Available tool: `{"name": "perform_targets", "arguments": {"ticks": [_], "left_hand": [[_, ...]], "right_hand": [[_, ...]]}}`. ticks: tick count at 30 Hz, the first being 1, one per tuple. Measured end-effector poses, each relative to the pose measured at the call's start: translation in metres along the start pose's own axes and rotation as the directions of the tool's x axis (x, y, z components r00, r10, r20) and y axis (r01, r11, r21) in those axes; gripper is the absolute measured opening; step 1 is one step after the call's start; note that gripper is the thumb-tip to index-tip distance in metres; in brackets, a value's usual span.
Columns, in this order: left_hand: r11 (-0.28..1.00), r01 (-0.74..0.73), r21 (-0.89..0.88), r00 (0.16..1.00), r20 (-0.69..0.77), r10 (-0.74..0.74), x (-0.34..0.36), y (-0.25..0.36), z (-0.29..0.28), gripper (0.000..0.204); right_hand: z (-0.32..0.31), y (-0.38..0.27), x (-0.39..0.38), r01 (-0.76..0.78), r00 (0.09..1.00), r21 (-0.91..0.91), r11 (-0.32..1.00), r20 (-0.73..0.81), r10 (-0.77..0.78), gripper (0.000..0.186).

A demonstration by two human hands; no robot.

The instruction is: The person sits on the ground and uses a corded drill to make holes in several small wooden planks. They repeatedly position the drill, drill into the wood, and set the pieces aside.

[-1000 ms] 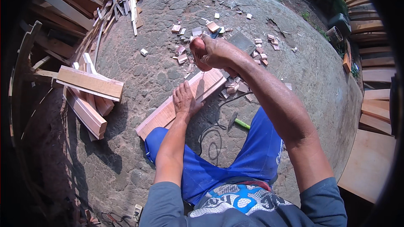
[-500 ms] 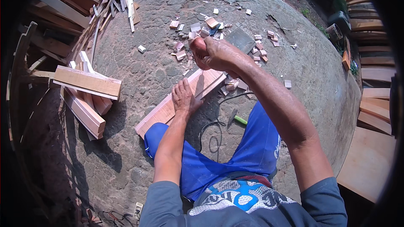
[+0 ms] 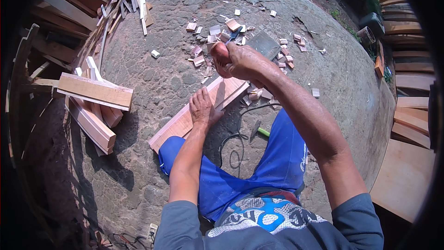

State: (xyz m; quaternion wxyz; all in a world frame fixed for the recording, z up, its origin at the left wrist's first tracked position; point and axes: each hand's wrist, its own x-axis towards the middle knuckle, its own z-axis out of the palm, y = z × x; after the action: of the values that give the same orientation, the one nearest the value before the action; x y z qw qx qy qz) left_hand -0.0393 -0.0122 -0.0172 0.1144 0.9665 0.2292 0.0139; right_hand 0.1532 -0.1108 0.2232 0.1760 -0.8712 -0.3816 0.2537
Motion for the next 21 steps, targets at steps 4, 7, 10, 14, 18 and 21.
{"name": "perform_targets", "arguments": {"ticks": [4,7,10,14,18,21], "left_hand": [[1.000,0.011,-0.016,1.000,0.028,-0.011,0.000,0.000,0.001,0.131],[1.000,0.015,-0.015,0.999,0.030,-0.015,-0.001,-0.001,0.001,0.131],[1.000,0.011,-0.015,1.000,0.026,-0.010,0.001,0.002,0.000,0.131],[1.000,-0.002,0.013,1.000,-0.023,0.003,0.001,-0.001,0.000,0.128],[1.000,-0.009,0.020,0.999,-0.051,0.010,-0.002,0.001,0.002,0.128],[0.999,-0.020,0.035,0.999,-0.041,0.022,0.001,0.000,0.003,0.127]], "right_hand": [[0.001,0.006,-0.005,0.010,1.000,-0.015,1.000,-0.025,-0.010,0.054],[0.002,0.003,-0.004,0.020,1.000,0.004,1.000,-0.022,-0.020,0.053],[-0.005,-0.001,-0.005,-0.007,1.000,0.011,1.000,0.019,0.007,0.052],[-0.002,-0.001,-0.006,0.016,1.000,0.014,1.000,0.002,-0.016,0.051],[0.002,0.003,-0.005,0.015,1.000,-0.001,1.000,-0.010,-0.015,0.050],[0.010,0.010,-0.002,0.047,0.998,-0.004,0.999,-0.046,-0.047,0.049]]}}
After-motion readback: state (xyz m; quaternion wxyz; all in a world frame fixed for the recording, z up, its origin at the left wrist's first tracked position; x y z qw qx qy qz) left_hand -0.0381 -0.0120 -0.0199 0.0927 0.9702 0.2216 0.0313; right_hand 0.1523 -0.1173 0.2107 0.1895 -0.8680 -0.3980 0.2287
